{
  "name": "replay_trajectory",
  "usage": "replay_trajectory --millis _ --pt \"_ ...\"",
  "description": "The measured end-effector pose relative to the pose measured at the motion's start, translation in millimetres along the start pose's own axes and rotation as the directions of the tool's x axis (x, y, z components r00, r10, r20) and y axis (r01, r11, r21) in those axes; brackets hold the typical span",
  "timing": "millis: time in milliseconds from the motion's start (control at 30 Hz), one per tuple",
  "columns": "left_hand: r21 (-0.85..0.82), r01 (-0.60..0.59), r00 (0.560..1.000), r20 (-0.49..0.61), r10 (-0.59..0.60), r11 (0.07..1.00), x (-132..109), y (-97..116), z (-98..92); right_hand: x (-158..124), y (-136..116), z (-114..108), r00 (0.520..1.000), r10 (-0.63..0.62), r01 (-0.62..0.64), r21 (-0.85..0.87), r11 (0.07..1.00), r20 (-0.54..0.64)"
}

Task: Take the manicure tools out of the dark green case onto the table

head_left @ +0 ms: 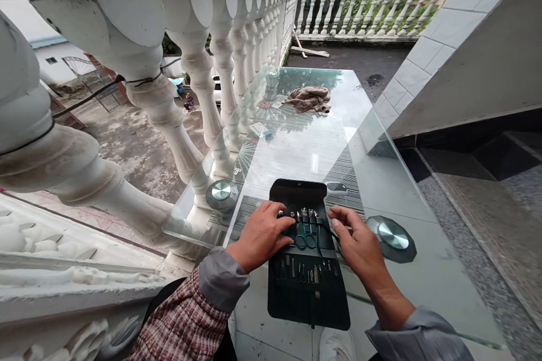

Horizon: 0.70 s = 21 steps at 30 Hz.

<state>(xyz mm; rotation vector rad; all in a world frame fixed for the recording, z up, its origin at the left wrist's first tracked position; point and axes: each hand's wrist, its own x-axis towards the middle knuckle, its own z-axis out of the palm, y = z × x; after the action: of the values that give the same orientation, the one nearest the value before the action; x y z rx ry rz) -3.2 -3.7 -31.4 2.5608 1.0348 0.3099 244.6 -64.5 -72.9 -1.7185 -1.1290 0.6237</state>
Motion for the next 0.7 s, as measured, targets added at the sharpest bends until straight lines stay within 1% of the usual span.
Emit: replay_trajectory --millis 200,333,467,600,700 --pt "0.014 0.0 1.0 0.005 0.0 1.0 1 -1 2.3 1 -6 -2 0.999 0.018 -0.016 -0.055 0.998 0.045" --pt "0.02 0.005 1.0 0.017 -0.005 1.0 0 0 1.2 1 -11 -5 0.999 0.005 -0.001 -0.078 0.997 0.044" --pt "0.011 0.001 1.0 0.009 -0.001 1.0 -1 0 1.0 -1 -10 -8 0.996 -0.083 0.087 -0.179 0.98 0.03" --pt "-0.001 0.006 1.0 0.01 -0.006 1.0 -2 -1 1.1 -5 -3 -5 0.978 -0.203 0.209 -0.327 0.922 0.052" --pt "-0.008 0.026 0.999 0.046 -0.025 1.0 -2 1 -1.2 -9 3 1 0.96 -0.271 0.276 -0.4 0.874 0.072"
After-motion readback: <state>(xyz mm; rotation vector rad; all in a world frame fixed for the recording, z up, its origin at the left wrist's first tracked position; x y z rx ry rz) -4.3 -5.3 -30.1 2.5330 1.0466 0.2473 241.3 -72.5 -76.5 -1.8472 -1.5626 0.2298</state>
